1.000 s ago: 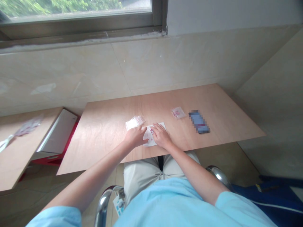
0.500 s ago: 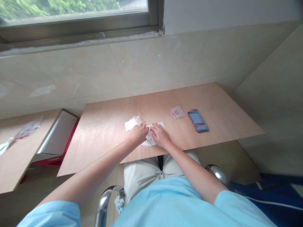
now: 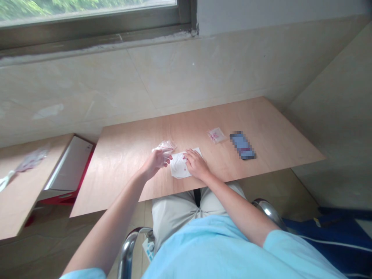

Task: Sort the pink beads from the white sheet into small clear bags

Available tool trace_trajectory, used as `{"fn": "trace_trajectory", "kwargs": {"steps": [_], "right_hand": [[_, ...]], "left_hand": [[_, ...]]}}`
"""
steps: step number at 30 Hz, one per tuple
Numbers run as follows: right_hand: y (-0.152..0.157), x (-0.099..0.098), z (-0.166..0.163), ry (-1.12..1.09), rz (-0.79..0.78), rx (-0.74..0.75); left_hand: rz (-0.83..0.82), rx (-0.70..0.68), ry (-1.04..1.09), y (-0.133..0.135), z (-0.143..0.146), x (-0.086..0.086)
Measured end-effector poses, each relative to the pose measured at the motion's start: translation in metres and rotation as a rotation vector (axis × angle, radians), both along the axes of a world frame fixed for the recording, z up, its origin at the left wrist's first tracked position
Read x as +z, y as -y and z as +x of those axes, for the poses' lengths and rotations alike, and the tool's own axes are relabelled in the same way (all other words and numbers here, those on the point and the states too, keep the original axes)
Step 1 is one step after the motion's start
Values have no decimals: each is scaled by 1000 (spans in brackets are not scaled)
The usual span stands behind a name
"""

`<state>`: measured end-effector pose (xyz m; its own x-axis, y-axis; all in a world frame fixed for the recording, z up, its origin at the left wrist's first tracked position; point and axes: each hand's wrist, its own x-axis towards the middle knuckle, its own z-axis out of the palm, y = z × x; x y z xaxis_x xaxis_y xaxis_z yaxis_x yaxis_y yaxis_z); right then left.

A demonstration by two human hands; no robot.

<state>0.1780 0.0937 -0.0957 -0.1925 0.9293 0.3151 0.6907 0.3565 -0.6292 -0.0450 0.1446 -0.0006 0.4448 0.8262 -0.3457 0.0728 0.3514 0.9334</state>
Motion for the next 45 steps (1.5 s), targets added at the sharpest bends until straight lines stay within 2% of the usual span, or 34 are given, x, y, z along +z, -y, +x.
{"fn": "trace_trajectory", "kwargs": {"steps": [4,7,10,13,18,21,27,30,32,35,38,41,45], "right_hand": [[-2,-3,-1,-3,-9,1],[-2,-5,-2,3,1,5],[-2,-6,-2,16,14,5],[-2,-7,-3,20,15,3],[-2,-5,-3,4,8,7],[-1,-4,-4,-5,6,9],[-3,-4,-6,-92,-34,-1],[-18,-4,8,-203,-38,-53],[-37,-1,29,-224,-12,-150],[-72,7,75,-94,39,-349],[-104,14,120,138,45,-420],[-123,17,147,349,-41,-343],[-131,18,158,439,-118,-242]], "left_hand": [[70,49,27,-6,-12,3],[232,89,-138,-25,-23,-4],[546,192,-485,-49,-30,-19],[794,186,-736,-64,-30,-38],[935,141,-1022,-65,-19,-69],[983,111,-1089,-58,-16,-78],[1015,-8,-1088,-53,-16,-80],[1015,-34,-1110,-56,-17,-84],[1013,-43,-1131,-58,-17,-88],[1008,-54,-1169,-60,-18,-94],[999,-57,-1209,-61,-18,-96],[992,-43,-1239,-60,-18,-94],[972,-8,-1251,-58,-16,-93]]}}
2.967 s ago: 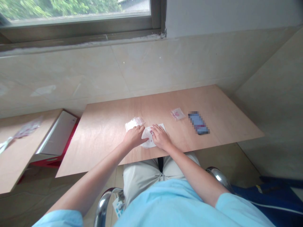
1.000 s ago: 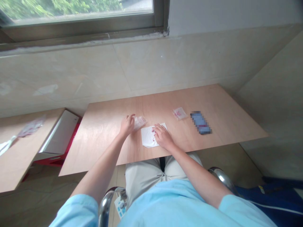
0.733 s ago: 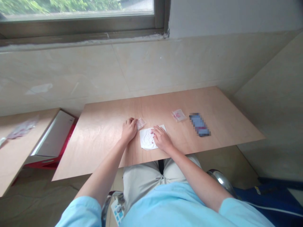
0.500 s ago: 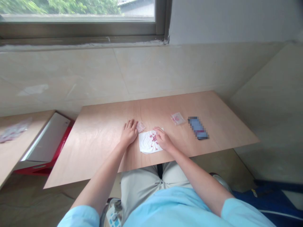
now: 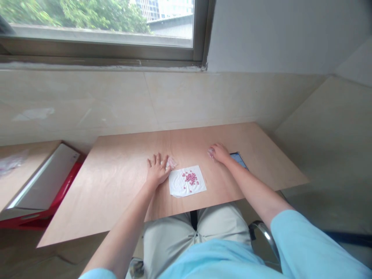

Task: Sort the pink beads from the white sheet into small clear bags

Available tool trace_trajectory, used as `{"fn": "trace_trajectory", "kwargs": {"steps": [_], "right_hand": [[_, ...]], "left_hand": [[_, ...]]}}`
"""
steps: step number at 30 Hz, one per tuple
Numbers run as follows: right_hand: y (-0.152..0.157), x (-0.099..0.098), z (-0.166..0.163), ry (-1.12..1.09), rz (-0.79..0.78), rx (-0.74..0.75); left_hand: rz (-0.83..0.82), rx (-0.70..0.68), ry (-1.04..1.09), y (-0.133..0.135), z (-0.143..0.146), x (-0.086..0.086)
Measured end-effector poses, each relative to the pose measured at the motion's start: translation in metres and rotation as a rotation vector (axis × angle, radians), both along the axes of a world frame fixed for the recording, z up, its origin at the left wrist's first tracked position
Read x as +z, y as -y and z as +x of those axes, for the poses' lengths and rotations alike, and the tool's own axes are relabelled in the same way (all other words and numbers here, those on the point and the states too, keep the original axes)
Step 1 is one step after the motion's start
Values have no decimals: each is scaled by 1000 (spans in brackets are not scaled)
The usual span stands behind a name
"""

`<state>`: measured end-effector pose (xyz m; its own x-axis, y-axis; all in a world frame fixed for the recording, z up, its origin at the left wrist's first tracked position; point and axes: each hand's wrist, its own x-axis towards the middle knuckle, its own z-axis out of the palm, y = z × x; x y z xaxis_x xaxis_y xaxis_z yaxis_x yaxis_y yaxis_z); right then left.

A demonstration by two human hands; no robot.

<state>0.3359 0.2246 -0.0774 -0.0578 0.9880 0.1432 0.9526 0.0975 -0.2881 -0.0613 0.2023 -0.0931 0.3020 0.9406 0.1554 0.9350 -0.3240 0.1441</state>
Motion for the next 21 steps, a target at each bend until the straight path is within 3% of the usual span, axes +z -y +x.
{"fn": "trace_trajectory", "kwargs": {"steps": [6,11,15,18,21], "right_hand": [[7,15,1,1,6,-6],[14,38,4,-46,1,-21],[19,61,8,-141,12,-12],[28,78,6,-241,33,22],[48,92,-7,-596,14,68]], "left_hand": [[17,33,72,4,2,7],[123,57,217,17,-2,28],[174,90,390,46,-1,49],[115,62,554,73,11,65],[-19,26,766,102,30,82]]}}
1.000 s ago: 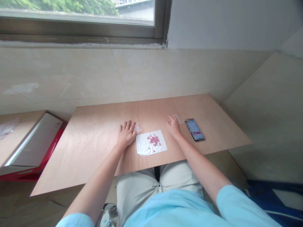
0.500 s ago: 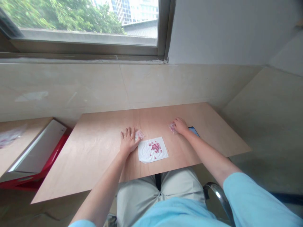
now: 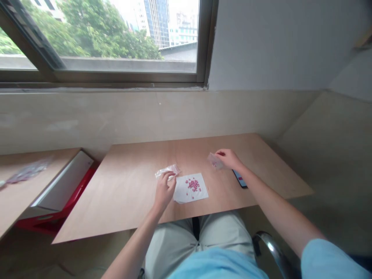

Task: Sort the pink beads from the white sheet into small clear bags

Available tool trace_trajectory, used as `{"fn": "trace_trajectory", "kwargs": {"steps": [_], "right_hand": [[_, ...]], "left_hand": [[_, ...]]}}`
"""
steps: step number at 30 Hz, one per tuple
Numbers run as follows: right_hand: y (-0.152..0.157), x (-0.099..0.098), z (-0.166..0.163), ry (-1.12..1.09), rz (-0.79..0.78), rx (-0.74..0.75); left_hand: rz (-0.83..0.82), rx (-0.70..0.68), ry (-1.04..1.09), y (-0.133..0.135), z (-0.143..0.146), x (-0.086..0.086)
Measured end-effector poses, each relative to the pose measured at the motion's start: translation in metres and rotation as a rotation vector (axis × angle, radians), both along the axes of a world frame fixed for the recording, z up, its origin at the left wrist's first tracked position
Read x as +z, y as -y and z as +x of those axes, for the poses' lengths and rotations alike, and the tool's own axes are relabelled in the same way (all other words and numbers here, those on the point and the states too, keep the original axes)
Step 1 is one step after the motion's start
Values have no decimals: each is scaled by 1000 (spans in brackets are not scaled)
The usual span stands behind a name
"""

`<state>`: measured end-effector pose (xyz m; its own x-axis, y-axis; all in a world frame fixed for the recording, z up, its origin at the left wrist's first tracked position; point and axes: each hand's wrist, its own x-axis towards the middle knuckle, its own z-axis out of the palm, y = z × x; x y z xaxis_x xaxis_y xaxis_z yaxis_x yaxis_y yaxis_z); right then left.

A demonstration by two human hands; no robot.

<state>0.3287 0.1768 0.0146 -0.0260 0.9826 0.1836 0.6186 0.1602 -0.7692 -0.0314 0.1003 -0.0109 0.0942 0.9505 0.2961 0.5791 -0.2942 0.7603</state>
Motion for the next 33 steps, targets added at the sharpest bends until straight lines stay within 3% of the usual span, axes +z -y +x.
{"fn": "trace_trajectory", "kwargs": {"steps": [5,11,16,22,28,33], "right_hand": [[58,7,-44,-667,-236,123],[128,-10,-94,-1067,-560,229],[155,-28,-114,-1084,-674,323],[157,-41,-123,-1021,-752,464],[152,-44,-118,-1010,-720,537],[149,-48,-113,-1029,-698,529]], "left_hand": [[-290,-200,325,46,34,21],[-456,-273,452,78,52,22],[-586,-255,492,87,53,1],[-692,-288,558,94,59,-25],[-721,-380,602,88,59,-21],[-698,-371,556,87,58,-13]]}}
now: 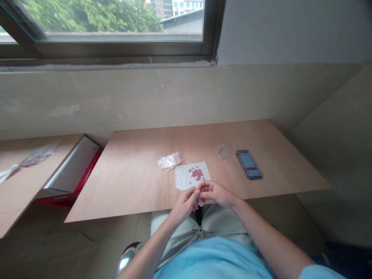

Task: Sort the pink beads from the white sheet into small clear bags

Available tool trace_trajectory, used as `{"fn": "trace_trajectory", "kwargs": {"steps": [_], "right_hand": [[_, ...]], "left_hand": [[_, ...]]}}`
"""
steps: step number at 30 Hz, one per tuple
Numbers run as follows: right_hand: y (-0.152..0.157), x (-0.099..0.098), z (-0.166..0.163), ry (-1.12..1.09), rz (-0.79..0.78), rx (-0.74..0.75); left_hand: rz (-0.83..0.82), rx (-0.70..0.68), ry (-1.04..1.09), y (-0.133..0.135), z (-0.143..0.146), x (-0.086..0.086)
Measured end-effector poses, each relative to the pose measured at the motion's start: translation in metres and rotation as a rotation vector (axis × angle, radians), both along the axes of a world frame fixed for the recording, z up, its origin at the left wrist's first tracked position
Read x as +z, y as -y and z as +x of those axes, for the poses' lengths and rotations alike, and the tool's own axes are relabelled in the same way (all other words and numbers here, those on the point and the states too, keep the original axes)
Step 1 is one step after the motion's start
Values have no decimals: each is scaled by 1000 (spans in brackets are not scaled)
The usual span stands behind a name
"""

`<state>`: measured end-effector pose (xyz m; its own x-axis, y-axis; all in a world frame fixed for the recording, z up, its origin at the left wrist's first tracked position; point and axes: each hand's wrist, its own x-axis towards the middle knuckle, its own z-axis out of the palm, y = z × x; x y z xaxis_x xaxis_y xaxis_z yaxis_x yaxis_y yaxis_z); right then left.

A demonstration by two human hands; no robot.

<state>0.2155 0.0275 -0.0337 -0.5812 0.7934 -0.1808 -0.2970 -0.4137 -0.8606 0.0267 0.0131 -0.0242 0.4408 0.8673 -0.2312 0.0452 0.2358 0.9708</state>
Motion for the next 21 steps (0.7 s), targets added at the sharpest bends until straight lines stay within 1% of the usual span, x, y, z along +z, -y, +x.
{"fn": "trace_trajectory", "kwargs": {"steps": [6,10,12,14,16,21], "right_hand": [[1,-1,-3,5,20,-91],[1,-2,-6,50,50,-136],[1,-4,-7,77,78,-157],[1,-7,-8,115,122,-183],[3,-9,-9,183,188,-202],[11,-8,-13,457,387,-291]], "left_hand": [[24,-16,-56,-2,-1,-1],[58,-15,-107,-2,1,-3],[93,-47,-159,-2,1,-2],[153,-82,-235,0,2,0],[218,-87,-321,1,4,2],[324,5,-464,4,7,2]]}}
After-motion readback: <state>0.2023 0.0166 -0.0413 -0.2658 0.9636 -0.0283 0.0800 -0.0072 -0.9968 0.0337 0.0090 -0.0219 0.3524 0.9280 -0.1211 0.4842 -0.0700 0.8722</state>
